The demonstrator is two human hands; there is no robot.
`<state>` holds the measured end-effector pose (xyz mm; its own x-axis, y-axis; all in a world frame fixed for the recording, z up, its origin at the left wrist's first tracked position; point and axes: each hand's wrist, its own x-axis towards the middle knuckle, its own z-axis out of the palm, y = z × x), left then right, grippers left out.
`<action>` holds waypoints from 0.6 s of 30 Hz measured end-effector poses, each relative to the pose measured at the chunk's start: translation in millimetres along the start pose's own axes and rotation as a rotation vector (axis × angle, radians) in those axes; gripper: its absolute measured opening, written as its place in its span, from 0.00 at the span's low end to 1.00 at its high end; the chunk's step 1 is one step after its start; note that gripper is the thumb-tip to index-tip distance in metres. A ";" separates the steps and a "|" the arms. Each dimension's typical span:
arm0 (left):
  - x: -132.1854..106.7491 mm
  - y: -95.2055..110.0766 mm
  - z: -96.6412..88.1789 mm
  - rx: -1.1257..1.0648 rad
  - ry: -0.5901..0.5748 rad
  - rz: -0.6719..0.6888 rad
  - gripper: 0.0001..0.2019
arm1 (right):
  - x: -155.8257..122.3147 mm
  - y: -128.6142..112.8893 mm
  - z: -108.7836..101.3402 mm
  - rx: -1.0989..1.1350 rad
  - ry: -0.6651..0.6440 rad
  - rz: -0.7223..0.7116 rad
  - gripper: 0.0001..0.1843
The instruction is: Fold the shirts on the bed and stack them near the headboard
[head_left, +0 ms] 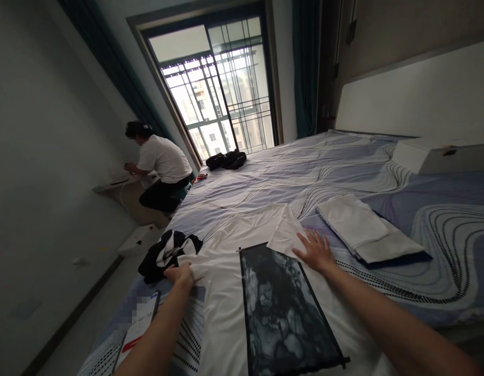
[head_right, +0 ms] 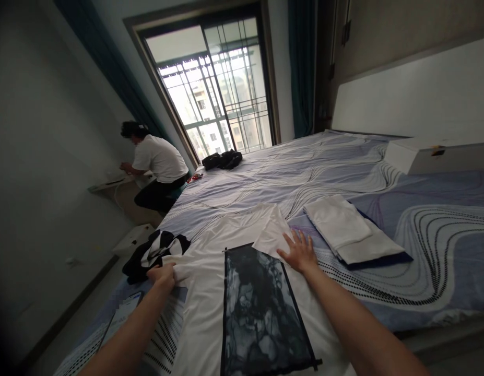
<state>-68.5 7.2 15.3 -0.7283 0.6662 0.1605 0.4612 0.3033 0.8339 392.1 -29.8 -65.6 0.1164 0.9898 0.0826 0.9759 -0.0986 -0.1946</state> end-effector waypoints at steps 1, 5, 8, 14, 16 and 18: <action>-6.9 8.3 1.6 0.023 0.018 0.030 0.33 | 0.1 0.0 0.3 0.001 0.002 -0.001 0.41; -55.8 36.8 10.2 0.102 -0.163 0.348 0.40 | 0.3 0.2 0.8 0.006 0.011 -0.001 0.41; -93.0 37.8 10.0 0.386 -0.280 0.781 0.42 | -0.1 -0.2 -0.3 0.012 0.007 0.000 0.41; -100.4 -4.3 -3.1 0.735 -0.283 0.646 0.35 | -2.2 -1.3 -5.2 0.019 0.004 0.002 0.41; -92.8 -15.2 -6.4 0.651 -0.384 0.636 0.30 | -2.3 -1.3 -5.7 0.019 -0.001 0.004 0.41; -86.2 -20.9 -8.9 0.538 -0.492 0.625 0.31 | -2.0 -1.2 -5.4 0.025 0.001 0.002 0.41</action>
<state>-19.9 -62.6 -11.2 -0.0339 0.9878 0.1523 0.9541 -0.0134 0.2992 391.7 -32.2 -60.2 0.1188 0.9894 0.0831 0.9708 -0.0981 -0.2190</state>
